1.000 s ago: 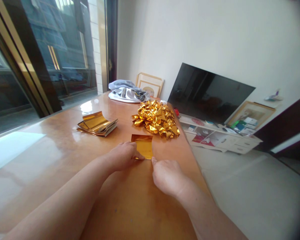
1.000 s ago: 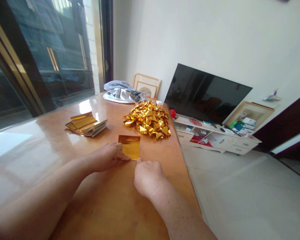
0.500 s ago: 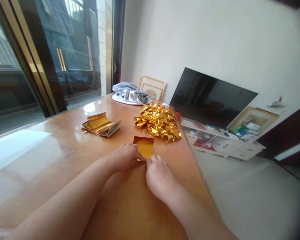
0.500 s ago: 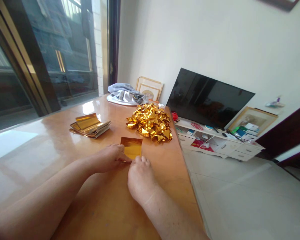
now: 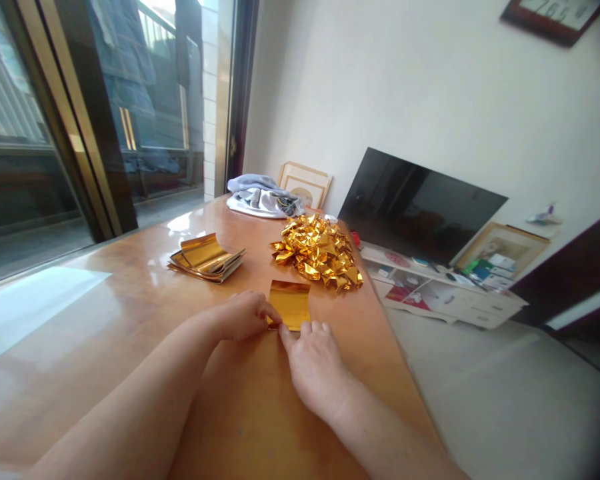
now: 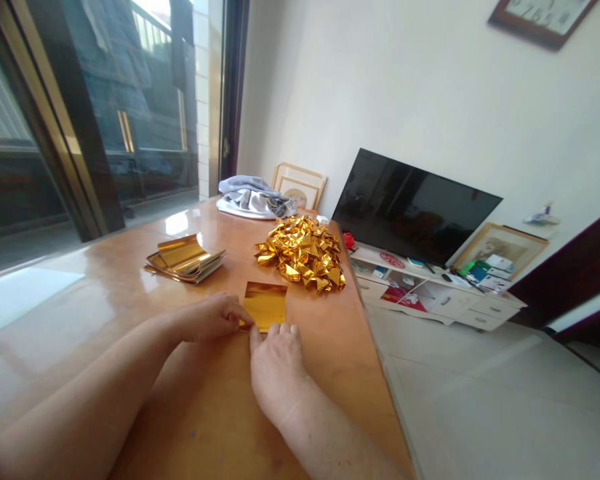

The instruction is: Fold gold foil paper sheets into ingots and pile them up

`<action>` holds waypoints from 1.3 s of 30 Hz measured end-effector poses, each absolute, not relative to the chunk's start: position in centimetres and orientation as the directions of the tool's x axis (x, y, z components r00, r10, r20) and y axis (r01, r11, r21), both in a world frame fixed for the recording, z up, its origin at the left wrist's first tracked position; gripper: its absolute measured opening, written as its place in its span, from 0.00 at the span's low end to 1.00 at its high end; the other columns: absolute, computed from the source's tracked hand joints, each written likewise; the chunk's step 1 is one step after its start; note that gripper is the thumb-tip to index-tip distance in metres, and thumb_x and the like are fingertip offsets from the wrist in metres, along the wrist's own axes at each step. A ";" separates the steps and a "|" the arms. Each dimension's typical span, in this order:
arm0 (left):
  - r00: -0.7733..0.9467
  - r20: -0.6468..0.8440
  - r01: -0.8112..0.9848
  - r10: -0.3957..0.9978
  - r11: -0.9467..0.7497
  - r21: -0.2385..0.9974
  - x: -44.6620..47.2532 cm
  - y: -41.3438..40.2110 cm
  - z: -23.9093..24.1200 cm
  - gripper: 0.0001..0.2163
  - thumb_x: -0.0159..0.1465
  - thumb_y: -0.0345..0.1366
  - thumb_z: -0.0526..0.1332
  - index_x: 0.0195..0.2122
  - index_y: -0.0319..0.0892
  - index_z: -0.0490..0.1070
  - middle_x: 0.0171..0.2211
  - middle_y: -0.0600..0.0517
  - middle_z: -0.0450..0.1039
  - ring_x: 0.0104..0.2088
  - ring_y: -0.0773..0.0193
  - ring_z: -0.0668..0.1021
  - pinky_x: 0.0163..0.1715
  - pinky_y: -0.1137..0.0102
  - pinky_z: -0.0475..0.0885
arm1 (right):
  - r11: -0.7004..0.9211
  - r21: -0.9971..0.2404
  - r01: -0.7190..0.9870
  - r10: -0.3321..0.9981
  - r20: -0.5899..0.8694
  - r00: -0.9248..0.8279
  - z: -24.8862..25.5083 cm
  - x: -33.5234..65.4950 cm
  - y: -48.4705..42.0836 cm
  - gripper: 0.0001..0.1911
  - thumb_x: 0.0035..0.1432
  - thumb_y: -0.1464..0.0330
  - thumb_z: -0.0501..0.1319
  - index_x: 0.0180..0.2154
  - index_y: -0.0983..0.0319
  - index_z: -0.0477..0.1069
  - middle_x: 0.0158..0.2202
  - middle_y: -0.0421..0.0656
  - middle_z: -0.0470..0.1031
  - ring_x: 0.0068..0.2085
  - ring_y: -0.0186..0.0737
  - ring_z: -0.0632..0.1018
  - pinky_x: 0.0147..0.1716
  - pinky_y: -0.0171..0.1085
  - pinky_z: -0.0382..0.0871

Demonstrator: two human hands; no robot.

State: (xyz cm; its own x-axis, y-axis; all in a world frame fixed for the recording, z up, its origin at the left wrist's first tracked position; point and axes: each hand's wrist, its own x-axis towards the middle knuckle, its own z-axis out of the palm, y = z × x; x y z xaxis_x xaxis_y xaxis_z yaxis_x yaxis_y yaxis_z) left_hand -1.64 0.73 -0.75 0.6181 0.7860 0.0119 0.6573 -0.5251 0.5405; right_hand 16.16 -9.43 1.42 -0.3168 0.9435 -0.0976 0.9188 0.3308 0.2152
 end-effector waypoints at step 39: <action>0.487 -0.142 0.778 0.862 -0.355 0.518 -0.6 1.0 -0.3 0.13 0.54 0.37 0.63 0.38 0.59 0.83 0.39 0.55 0.84 0.43 0.53 0.80 0.53 0.57 0.66 | 0.280 0.192 0.941 0.960 -0.077 -0.270 0.4 21.6 -9.4 0.33 0.63 0.74 0.51 0.67 0.47 0.61 0.48 0.50 0.72 0.48 0.52 0.70 0.45 0.43 0.59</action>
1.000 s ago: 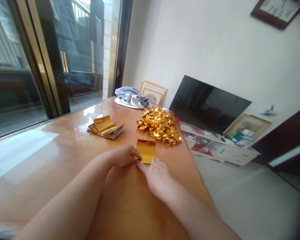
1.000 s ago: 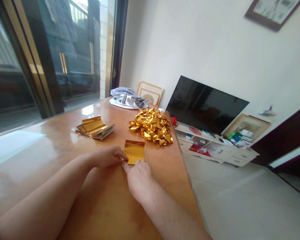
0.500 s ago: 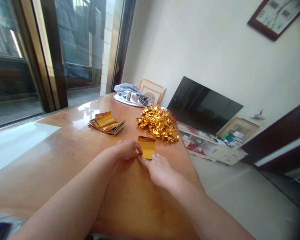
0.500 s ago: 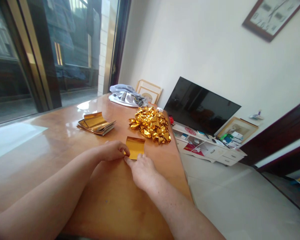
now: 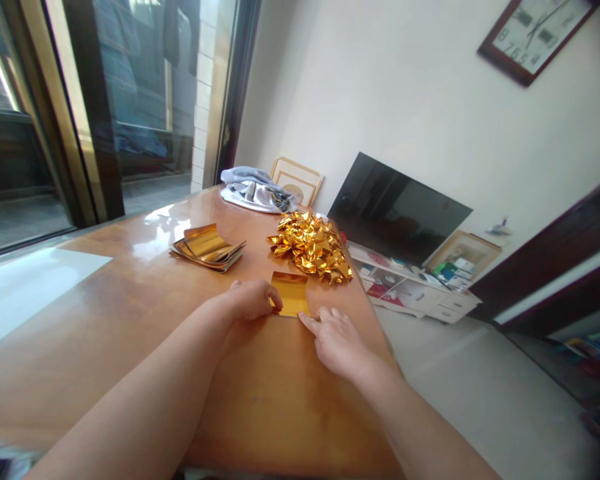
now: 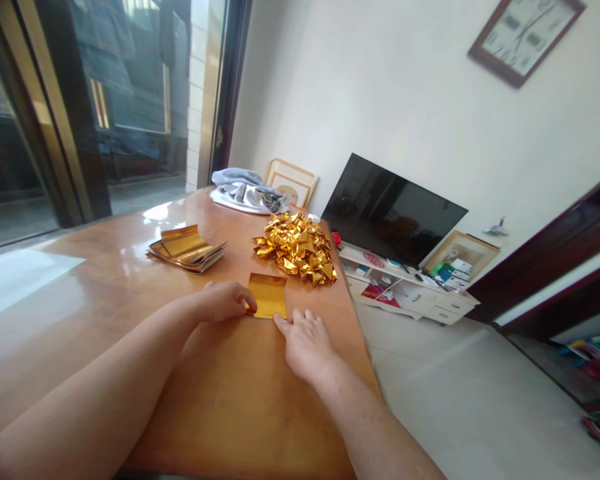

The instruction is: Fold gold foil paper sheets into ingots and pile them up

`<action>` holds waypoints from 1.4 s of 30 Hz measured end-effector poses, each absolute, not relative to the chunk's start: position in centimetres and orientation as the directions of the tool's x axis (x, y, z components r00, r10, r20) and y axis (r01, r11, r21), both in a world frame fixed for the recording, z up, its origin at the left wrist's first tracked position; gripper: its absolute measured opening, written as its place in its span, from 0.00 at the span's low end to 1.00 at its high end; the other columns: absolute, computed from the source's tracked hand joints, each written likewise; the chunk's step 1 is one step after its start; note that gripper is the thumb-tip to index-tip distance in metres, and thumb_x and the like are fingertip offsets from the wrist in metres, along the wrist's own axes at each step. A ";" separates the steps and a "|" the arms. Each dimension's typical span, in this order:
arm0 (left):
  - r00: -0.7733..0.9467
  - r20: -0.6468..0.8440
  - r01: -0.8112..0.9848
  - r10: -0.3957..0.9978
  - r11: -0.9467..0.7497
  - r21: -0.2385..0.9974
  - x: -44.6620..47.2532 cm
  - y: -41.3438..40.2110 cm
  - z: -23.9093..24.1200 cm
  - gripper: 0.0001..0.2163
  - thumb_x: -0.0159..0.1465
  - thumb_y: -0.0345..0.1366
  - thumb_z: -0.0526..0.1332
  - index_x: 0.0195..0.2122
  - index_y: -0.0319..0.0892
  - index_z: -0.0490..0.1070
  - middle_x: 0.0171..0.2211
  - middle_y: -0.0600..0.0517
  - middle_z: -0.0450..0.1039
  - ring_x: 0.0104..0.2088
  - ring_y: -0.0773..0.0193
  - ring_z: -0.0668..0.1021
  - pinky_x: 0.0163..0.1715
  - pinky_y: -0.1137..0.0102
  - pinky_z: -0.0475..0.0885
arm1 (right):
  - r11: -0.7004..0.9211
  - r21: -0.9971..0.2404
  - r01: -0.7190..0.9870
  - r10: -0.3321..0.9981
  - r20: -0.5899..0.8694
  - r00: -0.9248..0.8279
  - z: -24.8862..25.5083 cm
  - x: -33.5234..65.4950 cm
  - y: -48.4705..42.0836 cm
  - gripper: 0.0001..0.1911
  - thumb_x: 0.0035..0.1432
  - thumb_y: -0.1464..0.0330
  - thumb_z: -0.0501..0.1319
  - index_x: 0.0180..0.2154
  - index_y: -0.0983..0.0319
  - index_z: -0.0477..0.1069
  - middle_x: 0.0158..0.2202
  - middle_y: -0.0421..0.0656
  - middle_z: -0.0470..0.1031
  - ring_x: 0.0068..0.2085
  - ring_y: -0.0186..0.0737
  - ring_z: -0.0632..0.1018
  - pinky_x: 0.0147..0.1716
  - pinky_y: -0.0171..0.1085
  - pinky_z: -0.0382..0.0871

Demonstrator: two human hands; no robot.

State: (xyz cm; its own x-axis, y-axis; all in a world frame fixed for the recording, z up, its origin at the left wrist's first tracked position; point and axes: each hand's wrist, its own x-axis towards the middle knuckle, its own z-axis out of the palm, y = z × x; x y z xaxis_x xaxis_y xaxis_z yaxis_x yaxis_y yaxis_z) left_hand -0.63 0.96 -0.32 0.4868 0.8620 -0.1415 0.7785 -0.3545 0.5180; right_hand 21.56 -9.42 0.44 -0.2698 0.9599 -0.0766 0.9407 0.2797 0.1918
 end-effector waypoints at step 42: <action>0.322 0.037 0.203 0.946 -0.108 0.973 1.0 -0.5 0.2 0.18 0.61 0.50 0.62 0.42 0.41 0.71 0.36 0.51 0.77 0.34 0.62 0.77 0.32 0.70 0.71 | 0.116 -0.948 0.296 0.993 0.108 -0.043 -1.8 21.7 -4.9 0.08 0.56 0.63 0.63 0.33 0.61 0.71 0.29 0.35 0.70 0.30 0.34 0.68 0.32 0.33 0.61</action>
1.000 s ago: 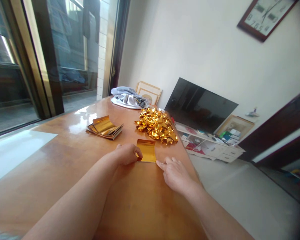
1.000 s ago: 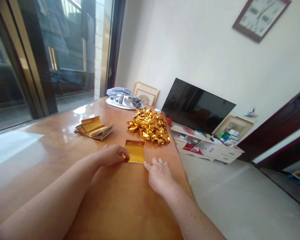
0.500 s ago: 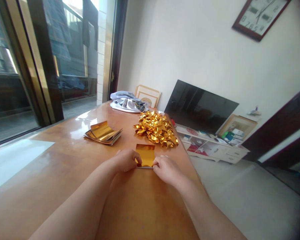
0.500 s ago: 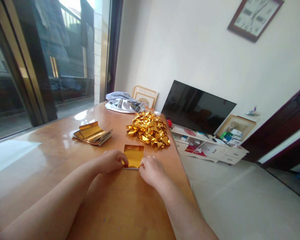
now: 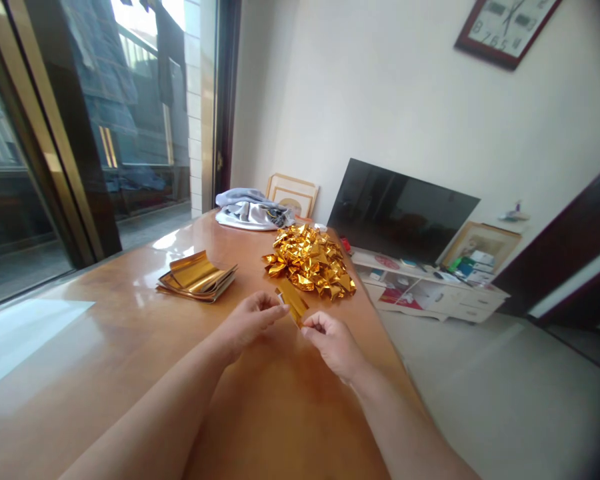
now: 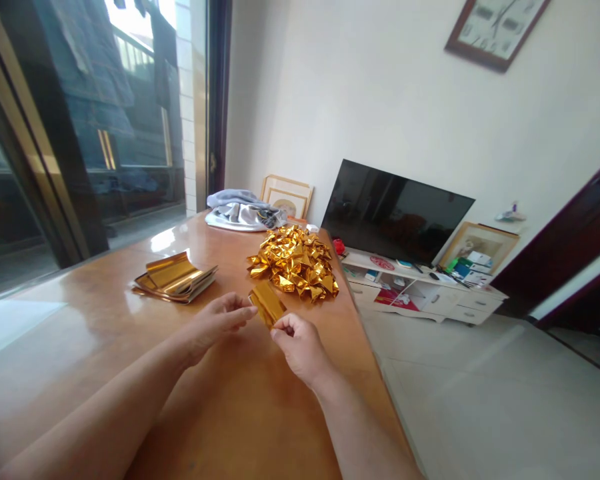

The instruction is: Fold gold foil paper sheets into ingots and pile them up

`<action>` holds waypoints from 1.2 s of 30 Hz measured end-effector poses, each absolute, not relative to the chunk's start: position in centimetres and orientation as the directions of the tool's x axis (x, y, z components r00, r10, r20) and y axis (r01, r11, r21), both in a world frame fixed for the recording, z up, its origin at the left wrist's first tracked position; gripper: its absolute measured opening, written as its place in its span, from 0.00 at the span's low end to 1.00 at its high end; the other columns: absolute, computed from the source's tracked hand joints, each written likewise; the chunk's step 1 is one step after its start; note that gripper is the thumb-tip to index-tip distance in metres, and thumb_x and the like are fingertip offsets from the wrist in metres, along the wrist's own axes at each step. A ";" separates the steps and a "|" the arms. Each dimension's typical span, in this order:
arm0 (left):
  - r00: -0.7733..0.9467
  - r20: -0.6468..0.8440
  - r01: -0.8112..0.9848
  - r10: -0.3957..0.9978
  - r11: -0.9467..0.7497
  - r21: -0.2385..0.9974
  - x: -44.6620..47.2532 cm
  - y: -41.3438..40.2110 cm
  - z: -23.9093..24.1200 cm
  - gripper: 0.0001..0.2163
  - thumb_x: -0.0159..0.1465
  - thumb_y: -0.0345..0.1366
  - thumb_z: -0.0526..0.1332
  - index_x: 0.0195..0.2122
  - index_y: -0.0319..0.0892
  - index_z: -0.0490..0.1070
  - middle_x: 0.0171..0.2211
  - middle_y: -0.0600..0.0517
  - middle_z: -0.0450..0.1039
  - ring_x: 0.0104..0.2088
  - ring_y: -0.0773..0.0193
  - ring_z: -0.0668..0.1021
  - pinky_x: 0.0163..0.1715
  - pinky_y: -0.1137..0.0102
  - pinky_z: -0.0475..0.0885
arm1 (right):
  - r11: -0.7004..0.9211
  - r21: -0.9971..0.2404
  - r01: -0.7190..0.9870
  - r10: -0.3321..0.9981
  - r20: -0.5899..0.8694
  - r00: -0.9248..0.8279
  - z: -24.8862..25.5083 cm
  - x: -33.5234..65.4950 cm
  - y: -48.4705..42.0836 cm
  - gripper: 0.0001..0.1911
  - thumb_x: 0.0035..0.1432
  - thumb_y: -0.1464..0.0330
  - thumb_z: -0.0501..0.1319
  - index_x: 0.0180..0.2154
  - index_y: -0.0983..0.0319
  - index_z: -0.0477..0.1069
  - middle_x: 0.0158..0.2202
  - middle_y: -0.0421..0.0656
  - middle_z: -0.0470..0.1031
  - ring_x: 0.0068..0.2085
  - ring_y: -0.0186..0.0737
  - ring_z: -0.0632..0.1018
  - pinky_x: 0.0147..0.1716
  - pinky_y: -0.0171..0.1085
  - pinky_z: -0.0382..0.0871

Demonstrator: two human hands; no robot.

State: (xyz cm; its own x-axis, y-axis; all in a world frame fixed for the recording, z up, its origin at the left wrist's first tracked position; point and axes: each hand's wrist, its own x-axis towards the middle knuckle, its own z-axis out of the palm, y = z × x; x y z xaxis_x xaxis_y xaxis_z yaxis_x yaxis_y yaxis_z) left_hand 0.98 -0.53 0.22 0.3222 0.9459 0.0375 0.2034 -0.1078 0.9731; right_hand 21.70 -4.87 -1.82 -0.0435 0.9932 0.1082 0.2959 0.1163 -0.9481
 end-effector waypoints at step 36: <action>0.610 0.345 0.745 0.713 -0.665 0.058 2.1 -1.7 0.8 0.04 0.60 0.28 0.57 0.32 0.44 0.69 0.34 0.49 0.74 0.37 0.55 0.75 0.40 0.61 0.62 | 0.051 -0.985 0.168 0.963 0.093 0.252 -3.2 24.3 -2.3 0.35 0.61 0.57 0.60 0.66 0.60 0.57 0.65 0.51 0.65 0.62 0.48 0.70 0.59 0.49 0.66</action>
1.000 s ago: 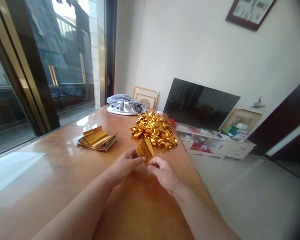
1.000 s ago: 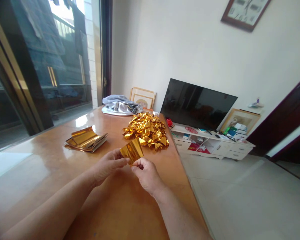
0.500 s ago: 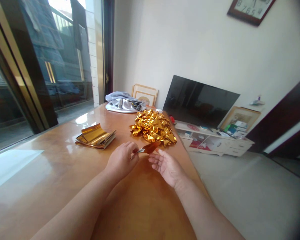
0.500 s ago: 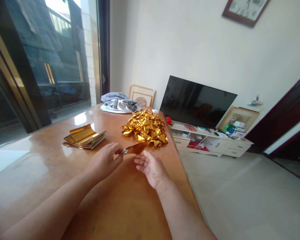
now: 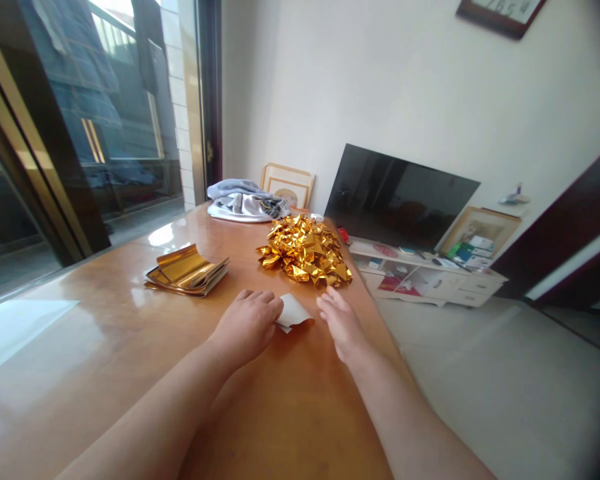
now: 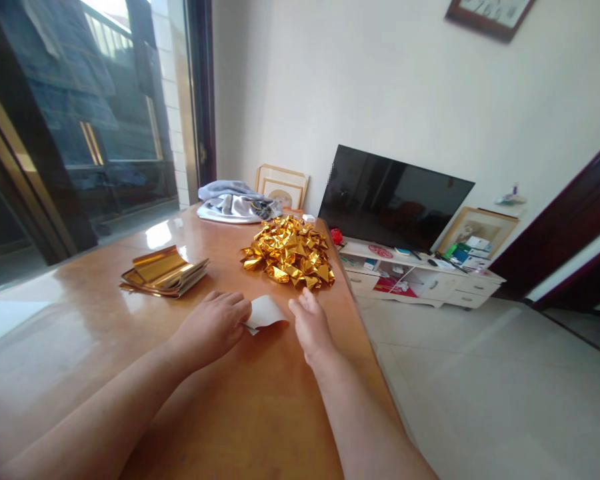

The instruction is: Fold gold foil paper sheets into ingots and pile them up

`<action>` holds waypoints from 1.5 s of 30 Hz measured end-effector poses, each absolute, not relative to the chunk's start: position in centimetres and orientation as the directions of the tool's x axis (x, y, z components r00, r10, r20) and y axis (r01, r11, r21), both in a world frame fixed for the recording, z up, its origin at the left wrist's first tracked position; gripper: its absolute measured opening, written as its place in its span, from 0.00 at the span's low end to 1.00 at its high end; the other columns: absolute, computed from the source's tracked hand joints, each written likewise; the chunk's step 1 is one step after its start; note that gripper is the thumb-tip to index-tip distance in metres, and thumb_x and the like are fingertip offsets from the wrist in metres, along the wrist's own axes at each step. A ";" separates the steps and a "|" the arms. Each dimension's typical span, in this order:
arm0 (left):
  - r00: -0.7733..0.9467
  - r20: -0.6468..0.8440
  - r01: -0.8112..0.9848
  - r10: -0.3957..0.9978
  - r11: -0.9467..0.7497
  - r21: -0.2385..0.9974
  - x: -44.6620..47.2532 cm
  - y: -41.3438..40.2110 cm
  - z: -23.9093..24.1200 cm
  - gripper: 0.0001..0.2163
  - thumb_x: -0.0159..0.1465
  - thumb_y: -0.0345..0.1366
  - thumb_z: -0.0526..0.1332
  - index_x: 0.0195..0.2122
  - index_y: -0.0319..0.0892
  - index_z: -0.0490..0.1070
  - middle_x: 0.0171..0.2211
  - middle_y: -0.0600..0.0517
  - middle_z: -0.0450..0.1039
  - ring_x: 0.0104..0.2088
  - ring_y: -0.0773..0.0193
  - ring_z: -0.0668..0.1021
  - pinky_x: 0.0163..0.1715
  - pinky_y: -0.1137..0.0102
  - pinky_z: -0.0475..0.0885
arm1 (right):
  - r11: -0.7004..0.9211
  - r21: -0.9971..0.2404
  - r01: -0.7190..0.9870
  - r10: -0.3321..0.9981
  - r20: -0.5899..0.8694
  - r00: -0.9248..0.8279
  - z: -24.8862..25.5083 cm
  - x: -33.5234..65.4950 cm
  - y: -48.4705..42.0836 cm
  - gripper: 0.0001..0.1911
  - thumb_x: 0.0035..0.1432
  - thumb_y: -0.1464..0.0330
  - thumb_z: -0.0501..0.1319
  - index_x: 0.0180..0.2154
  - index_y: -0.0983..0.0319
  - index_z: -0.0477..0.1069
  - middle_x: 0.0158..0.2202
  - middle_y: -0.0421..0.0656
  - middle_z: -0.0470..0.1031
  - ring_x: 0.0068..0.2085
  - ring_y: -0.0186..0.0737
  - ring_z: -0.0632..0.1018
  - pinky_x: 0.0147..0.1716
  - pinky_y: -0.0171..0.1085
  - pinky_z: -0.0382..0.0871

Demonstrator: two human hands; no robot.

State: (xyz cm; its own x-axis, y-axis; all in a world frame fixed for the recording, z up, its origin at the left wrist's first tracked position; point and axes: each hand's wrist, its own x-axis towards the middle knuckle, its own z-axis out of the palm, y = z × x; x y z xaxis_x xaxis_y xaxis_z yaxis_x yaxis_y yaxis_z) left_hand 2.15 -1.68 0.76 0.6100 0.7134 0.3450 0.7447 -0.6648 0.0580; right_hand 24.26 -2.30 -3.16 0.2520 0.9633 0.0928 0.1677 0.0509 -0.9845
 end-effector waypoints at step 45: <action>0.522 -0.019 0.759 0.853 -0.454 0.467 0.5 -0.3 -1.9 0.07 0.59 0.37 0.58 0.32 0.48 0.75 0.30 0.54 0.78 0.31 0.61 0.77 0.27 0.71 0.61 | 0.356 -0.556 0.751 0.934 0.175 -0.313 -3.3 24.0 -3.9 0.08 0.64 0.67 0.60 0.31 0.59 0.75 0.34 0.40 0.76 0.36 0.36 0.76 0.35 0.32 0.62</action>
State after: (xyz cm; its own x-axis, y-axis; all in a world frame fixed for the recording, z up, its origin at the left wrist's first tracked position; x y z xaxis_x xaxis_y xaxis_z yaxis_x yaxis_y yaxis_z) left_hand 0.50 -0.34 -1.90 0.5221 0.8527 -0.0192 0.7586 -0.4539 0.4675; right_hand 23.98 -3.89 -3.26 -0.3127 0.9335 0.1754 0.7510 0.3560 -0.5561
